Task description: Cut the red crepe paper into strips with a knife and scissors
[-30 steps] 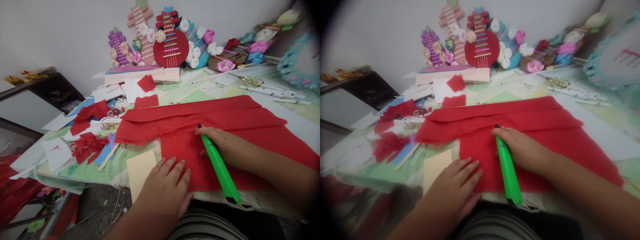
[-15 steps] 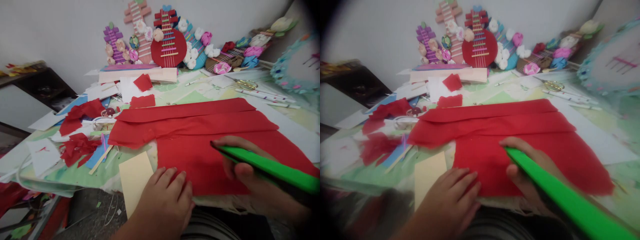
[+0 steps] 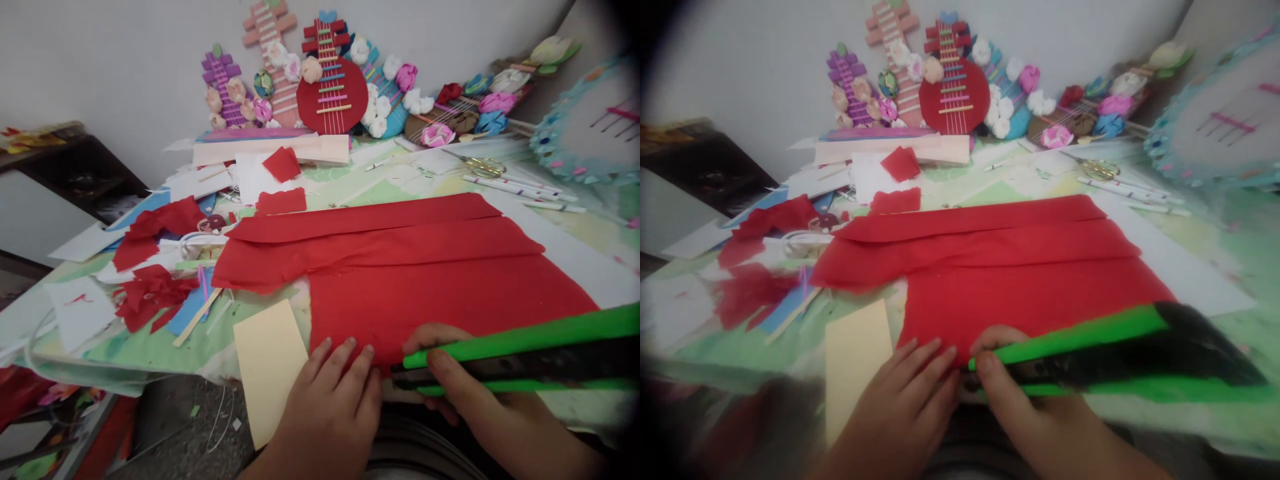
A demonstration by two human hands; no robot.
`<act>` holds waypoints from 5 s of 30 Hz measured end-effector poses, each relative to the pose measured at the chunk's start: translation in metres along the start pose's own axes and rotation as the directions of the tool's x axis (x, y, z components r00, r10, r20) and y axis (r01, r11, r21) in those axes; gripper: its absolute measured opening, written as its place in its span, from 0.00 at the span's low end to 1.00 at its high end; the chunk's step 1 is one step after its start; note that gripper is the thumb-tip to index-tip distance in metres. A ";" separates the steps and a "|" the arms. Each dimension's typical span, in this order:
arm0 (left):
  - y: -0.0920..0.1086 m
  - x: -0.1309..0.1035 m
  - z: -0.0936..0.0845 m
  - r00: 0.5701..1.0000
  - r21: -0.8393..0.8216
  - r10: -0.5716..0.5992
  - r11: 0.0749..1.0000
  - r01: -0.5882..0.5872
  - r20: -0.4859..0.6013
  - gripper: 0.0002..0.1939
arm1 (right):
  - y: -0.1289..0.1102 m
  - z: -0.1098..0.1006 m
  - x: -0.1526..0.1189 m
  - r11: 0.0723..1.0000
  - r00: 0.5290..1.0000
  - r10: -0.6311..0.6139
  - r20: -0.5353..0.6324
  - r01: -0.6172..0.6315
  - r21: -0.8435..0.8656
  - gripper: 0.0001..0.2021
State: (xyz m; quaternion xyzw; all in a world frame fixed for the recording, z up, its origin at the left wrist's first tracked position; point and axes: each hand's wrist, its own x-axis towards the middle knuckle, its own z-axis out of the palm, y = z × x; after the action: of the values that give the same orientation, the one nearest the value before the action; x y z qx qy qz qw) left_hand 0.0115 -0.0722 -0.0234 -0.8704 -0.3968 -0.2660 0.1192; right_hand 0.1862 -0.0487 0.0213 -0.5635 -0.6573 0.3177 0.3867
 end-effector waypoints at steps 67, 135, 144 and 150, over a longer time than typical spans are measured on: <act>0.003 0.004 -0.006 0.998 0.013 0.003 1.000 -0.004 0.066 0.14 | 0.002 0.022 -0.009 0.942 1.000 0.000 0.030 0.010 -0.337 0.12; -0.001 0.016 -0.010 0.947 -0.013 -0.223 0.973 0.232 0.232 0.18 | -0.005 0.024 0.005 0.721 0.975 0.205 0.090 -0.213 0.660 0.16; -0.002 0.021 -0.005 0.872 0.195 -0.192 0.974 0.113 0.451 0.37 | 0.024 0.033 0.019 0.726 0.987 0.041 0.155 -0.136 0.674 0.11; -0.002 0.020 -0.006 0.868 0.222 -0.191 0.970 0.096 0.458 0.40 | 0.023 0.029 0.020 0.842 0.987 -0.043 0.157 -0.049 0.537 0.09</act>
State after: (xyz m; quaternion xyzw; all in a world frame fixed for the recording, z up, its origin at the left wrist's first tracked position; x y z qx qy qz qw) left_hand 0.0184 -0.0606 -0.0075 -0.8613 -0.5014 -0.0127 0.0811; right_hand 0.1713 -0.0248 -0.0098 -0.4054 -0.5701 0.5350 0.4737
